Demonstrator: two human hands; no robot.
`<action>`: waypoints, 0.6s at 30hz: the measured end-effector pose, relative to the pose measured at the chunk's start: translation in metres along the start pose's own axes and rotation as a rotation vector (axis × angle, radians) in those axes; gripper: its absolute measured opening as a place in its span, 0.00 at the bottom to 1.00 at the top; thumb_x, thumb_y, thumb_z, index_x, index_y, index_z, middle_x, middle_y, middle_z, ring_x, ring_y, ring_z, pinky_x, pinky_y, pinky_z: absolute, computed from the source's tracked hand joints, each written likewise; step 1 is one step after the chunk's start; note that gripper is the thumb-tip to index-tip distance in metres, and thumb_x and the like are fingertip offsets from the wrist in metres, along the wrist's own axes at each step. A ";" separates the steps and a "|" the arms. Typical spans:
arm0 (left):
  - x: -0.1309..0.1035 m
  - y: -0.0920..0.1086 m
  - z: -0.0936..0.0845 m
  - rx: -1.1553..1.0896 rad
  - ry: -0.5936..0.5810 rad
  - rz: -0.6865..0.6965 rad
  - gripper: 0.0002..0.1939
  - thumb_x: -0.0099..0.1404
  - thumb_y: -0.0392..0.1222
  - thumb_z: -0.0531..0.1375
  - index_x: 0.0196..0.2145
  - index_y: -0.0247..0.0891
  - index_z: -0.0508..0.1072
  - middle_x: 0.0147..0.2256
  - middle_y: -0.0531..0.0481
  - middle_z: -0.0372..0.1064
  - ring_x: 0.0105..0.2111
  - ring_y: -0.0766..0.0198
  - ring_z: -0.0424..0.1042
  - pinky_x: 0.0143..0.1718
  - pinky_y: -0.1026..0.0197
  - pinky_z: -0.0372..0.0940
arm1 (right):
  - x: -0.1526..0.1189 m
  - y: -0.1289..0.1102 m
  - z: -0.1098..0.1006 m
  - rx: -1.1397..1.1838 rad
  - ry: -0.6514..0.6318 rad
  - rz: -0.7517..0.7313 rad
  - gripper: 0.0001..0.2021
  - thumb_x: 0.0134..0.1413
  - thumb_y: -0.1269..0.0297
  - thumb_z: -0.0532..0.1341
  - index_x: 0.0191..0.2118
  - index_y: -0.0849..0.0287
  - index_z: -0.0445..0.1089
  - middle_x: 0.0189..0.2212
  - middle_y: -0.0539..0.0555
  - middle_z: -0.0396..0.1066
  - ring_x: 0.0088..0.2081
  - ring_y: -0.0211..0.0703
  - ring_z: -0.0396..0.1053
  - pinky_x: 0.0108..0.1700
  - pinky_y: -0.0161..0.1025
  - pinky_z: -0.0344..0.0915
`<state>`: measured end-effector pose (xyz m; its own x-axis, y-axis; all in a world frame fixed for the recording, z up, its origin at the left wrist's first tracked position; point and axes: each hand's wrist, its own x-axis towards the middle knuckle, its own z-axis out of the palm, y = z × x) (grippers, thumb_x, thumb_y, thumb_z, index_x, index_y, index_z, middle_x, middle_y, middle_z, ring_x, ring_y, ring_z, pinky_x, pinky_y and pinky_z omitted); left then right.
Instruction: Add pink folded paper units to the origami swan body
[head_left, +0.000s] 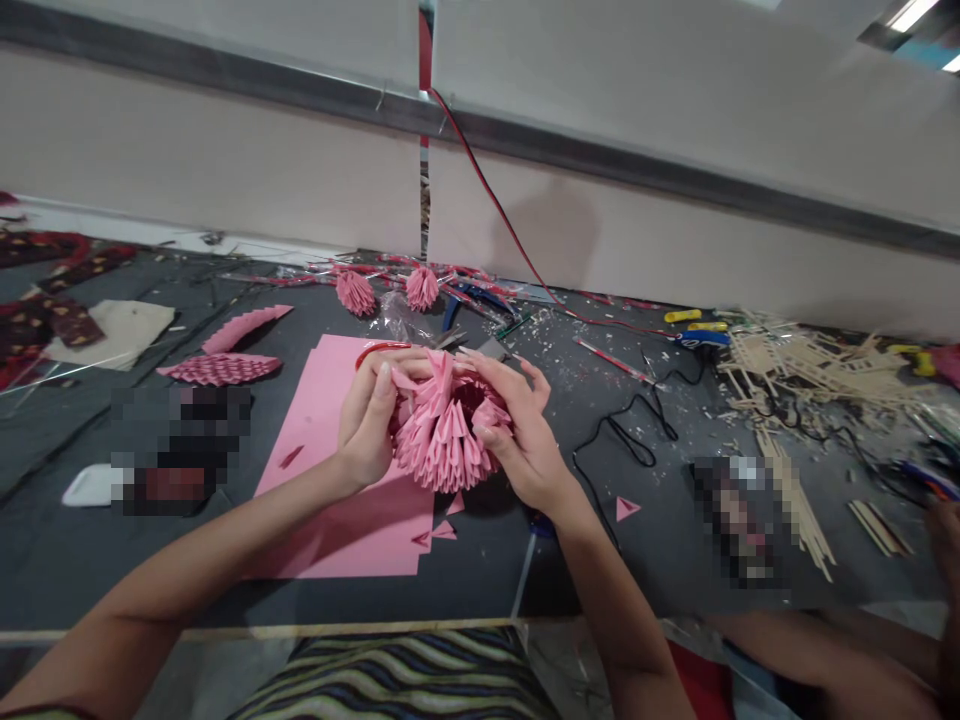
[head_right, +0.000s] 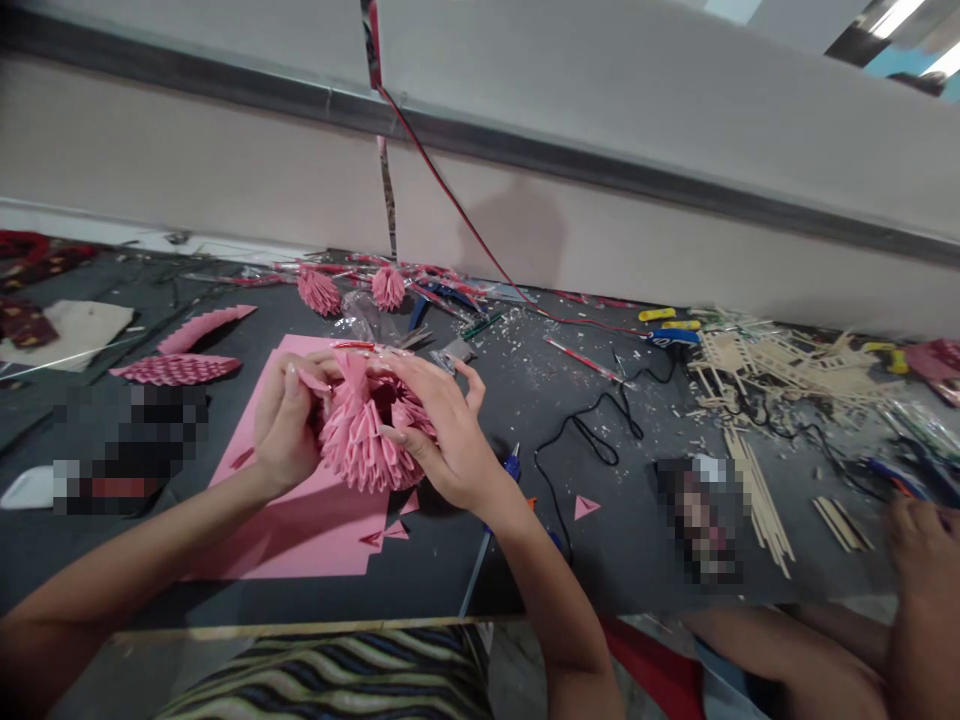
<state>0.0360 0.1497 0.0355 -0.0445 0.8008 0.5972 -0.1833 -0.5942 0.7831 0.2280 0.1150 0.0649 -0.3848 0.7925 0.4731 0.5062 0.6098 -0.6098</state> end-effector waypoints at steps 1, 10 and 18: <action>0.000 -0.001 0.000 0.000 -0.001 0.002 0.14 0.77 0.46 0.52 0.40 0.44 0.76 0.39 0.47 0.78 0.47 0.56 0.78 0.52 0.52 0.70 | 0.000 0.000 -0.001 0.002 -0.010 0.003 0.26 0.73 0.48 0.46 0.71 0.43 0.48 0.69 0.52 0.60 0.70 0.44 0.57 0.73 0.55 0.36; -0.001 0.003 0.003 -0.046 0.001 -0.037 0.15 0.77 0.47 0.52 0.38 0.40 0.75 0.45 0.45 0.78 0.46 0.56 0.78 0.50 0.51 0.71 | 0.013 -0.005 -0.007 0.278 0.146 -0.008 0.09 0.70 0.56 0.57 0.51 0.47 0.69 0.56 0.52 0.72 0.60 0.46 0.68 0.66 0.56 0.54; -0.006 -0.004 -0.014 0.131 0.108 0.058 0.22 0.76 0.57 0.49 0.30 0.41 0.67 0.45 0.46 0.74 0.46 0.59 0.74 0.56 0.48 0.64 | 0.017 -0.006 -0.010 0.323 0.062 0.039 0.07 0.69 0.59 0.58 0.47 0.50 0.71 0.54 0.53 0.71 0.60 0.48 0.67 0.65 0.57 0.55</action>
<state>0.0232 0.1485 0.0262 -0.1576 0.7642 0.6255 -0.0487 -0.6386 0.7680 0.2261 0.1252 0.0826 -0.3169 0.8196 0.4773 0.2451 0.5569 -0.7936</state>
